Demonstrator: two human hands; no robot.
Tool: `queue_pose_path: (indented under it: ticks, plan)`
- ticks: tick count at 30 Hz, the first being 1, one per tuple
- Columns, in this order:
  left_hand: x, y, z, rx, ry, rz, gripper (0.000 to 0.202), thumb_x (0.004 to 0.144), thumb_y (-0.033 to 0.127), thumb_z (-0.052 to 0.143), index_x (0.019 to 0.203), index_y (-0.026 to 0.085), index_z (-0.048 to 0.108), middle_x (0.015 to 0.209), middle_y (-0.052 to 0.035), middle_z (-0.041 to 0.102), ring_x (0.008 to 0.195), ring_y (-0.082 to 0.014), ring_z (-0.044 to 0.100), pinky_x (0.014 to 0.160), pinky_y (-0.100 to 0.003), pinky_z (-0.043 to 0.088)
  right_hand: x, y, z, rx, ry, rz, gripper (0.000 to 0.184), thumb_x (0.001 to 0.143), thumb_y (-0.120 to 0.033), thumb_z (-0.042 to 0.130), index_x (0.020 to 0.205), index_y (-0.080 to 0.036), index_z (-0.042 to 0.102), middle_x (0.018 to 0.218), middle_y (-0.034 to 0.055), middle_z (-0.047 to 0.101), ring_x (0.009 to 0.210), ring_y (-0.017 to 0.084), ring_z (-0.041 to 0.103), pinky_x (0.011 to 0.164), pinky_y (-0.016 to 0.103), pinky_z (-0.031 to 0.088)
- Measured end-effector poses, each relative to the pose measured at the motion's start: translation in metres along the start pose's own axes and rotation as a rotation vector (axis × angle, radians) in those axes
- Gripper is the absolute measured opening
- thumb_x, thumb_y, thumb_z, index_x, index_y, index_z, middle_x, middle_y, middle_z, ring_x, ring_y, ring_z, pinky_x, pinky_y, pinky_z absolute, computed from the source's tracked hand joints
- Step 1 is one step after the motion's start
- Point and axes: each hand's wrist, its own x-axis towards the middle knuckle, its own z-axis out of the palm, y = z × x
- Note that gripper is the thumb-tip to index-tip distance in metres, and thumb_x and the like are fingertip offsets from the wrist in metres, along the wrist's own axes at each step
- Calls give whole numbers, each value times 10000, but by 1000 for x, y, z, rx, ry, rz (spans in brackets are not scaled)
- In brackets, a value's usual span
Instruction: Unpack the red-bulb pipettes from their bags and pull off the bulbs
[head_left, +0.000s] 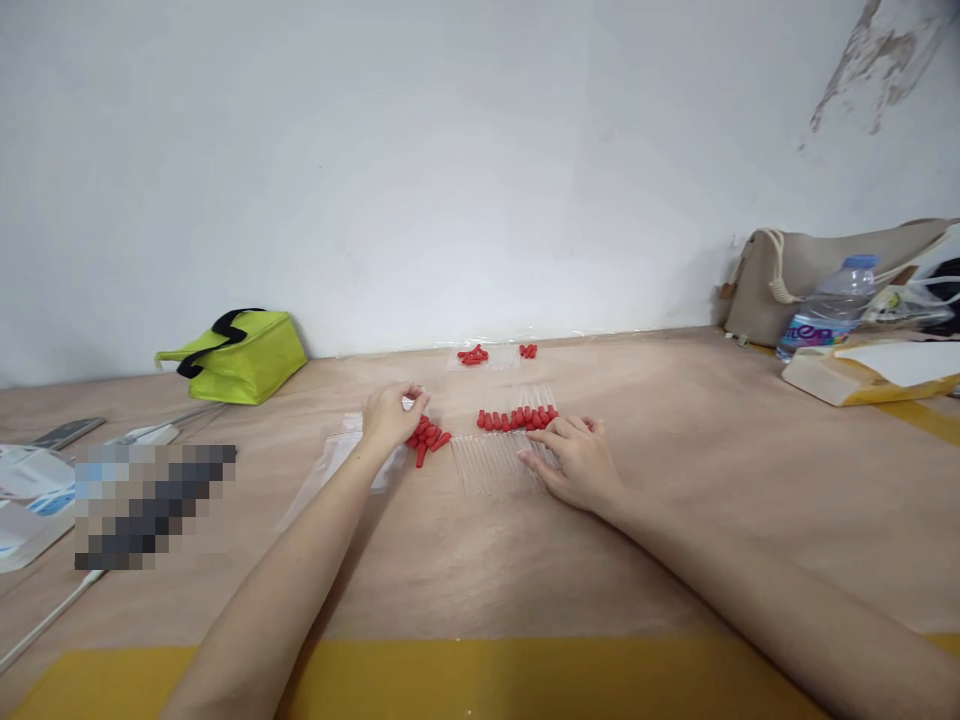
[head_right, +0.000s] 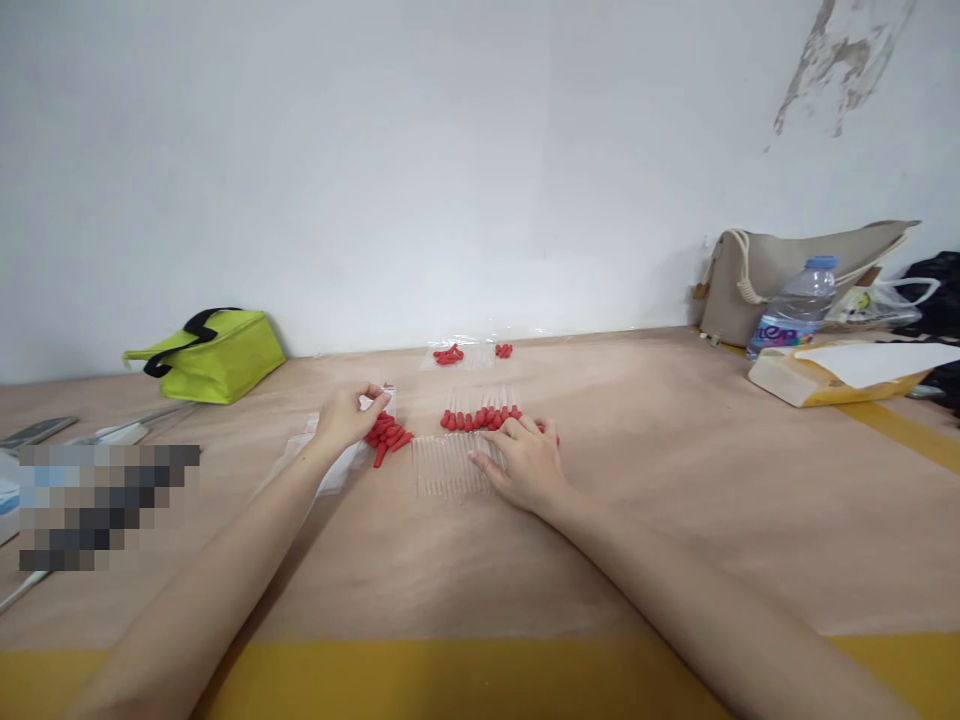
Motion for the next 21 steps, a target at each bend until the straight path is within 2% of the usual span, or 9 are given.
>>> queue_pose_path:
  ticks: [2,4,6,10,13,16,21]
  plan:
    - [-5,17,2,19,1,113,218,767,383,491,786,224,639,871,-18,650,873,-206,555,767,-310,370,0,7,-3,-5,37,76,285,832,-425,453,884,-226,649,751,21,584,777,156,503,791,345,235]
    - [-9,33,6,62,-57,216,206,763,381,505,757,233,649,858,-25,639,909,-224,536,822,-357,342,-1,16,-6,-10,62,145,264,828,-410,462,851,-232,655,704,9,570,742,148,502,764,331,239]
    - [-11,46,13,109,-136,261,204,758,389,516,752,244,660,863,-31,631,927,-237,524,859,-400,308,-1,23,-9,-15,82,195,251,818,-408,476,835,-236,659,681,3,559,725,147,500,749,325,240]
    - [-5,58,29,158,-243,217,301,758,454,498,717,220,683,874,-71,628,935,-262,522,851,-422,309,-2,33,-10,-20,97,237,237,811,-397,484,820,-241,662,678,3,556,733,153,500,741,322,236]
    - [-1,60,40,164,-255,174,374,777,472,454,660,202,684,857,-93,634,913,-270,533,827,-423,329,-2,36,-9,-22,93,249,228,811,-387,483,813,-244,661,686,1,560,745,154,503,739,322,231]
    - [1,61,48,165,-253,132,335,771,418,467,621,202,675,834,-90,645,891,-267,549,800,-406,353,-1,37,-8,-27,86,260,227,809,-380,481,803,-243,662,683,2,559,748,155,505,746,326,229]
    - [-1,62,42,153,-206,53,281,771,354,467,640,188,652,700,-81,648,747,-244,590,692,-348,398,-2,37,-7,-34,77,264,219,805,-377,485,802,-247,662,679,2,556,745,158,508,744,330,239]
